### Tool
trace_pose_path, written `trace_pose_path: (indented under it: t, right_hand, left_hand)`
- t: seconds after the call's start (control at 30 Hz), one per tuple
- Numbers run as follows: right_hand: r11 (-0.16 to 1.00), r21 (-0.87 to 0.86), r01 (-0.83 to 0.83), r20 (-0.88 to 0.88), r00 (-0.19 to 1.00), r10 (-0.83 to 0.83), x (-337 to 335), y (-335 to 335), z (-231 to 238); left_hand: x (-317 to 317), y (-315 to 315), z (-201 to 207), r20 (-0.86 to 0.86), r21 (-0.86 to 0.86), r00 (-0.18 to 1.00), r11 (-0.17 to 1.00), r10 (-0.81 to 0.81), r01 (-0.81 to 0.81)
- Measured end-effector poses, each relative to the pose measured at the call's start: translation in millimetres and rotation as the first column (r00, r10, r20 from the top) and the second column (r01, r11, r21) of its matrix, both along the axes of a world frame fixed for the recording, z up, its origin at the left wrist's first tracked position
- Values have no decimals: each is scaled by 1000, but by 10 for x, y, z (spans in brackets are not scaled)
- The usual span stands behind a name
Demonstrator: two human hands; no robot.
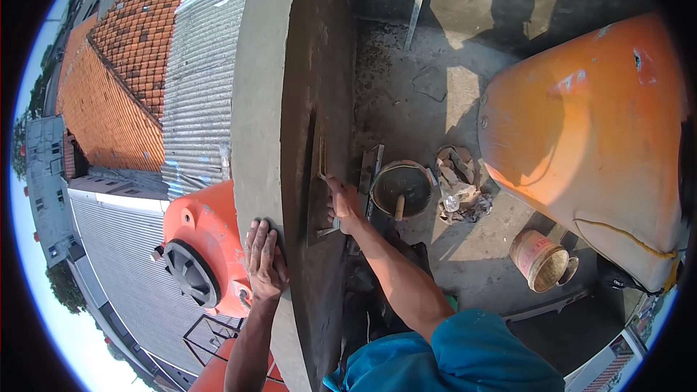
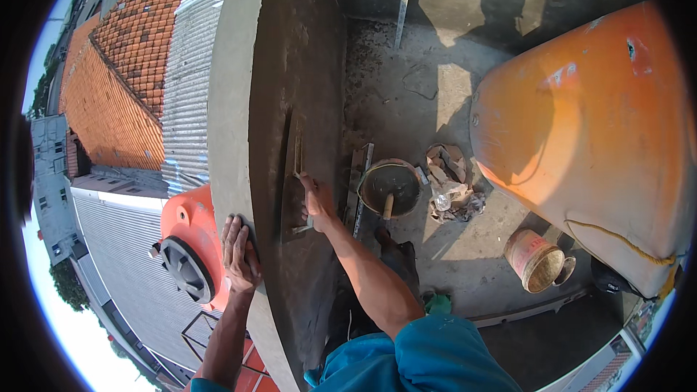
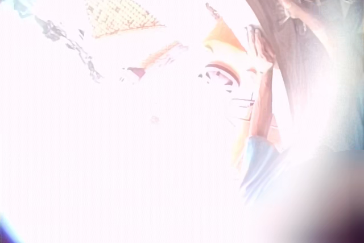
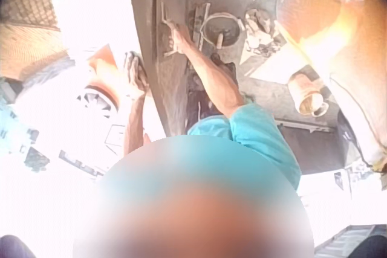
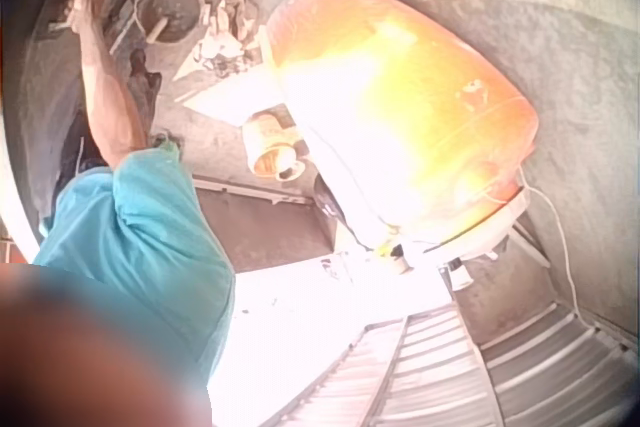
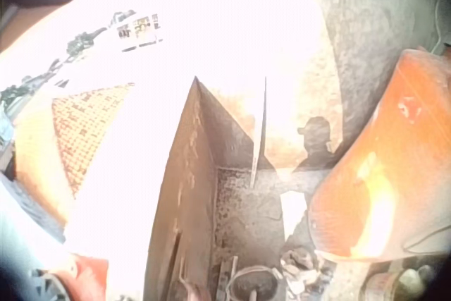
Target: Applying and smoothing plaster or cement on the top edge of a concrete wall using a hand trowel.
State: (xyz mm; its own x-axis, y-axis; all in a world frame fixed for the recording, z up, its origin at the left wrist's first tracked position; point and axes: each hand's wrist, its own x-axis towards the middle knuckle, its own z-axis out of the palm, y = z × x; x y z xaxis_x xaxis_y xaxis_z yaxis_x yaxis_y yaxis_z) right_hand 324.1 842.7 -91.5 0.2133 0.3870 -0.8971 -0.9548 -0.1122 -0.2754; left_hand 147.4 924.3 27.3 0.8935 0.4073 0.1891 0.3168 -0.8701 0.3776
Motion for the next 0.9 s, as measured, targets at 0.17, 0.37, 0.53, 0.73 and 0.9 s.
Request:
trace_pose_path:
  t: [0.17, 0.37, 0.53, 0.73, 0.9]
  right_hand:
    - [956, 291, 35, 63, 996, -56, 209, 124, 570]
    - [984, 177, -26, 116, 993, 5, -907, -314, 502]
    - [988, 119, -98, 176, 981, 76, 34, 78, 430]
    - [977, 170, -129, 90, 989, 115, -281, -145, 556]
    - [980, 133, -149, 129, 983, 132, -7, 43, 561]
  left_hand:
    - [26, 16, 18, 14, 7, 1000, 1000, -28, 28]
    - [22, -13, 45, -10, 4, 1000, 1000, -17, 17]
    - [51, 5, 24, -23, 20, 999, 999, -26, 27]
    - [6, -4, 48, -9, -14, 1000, 1000, -11, 11]
    - [-18, 0, 66, -41, -30, 999, 1000, 3, -5]
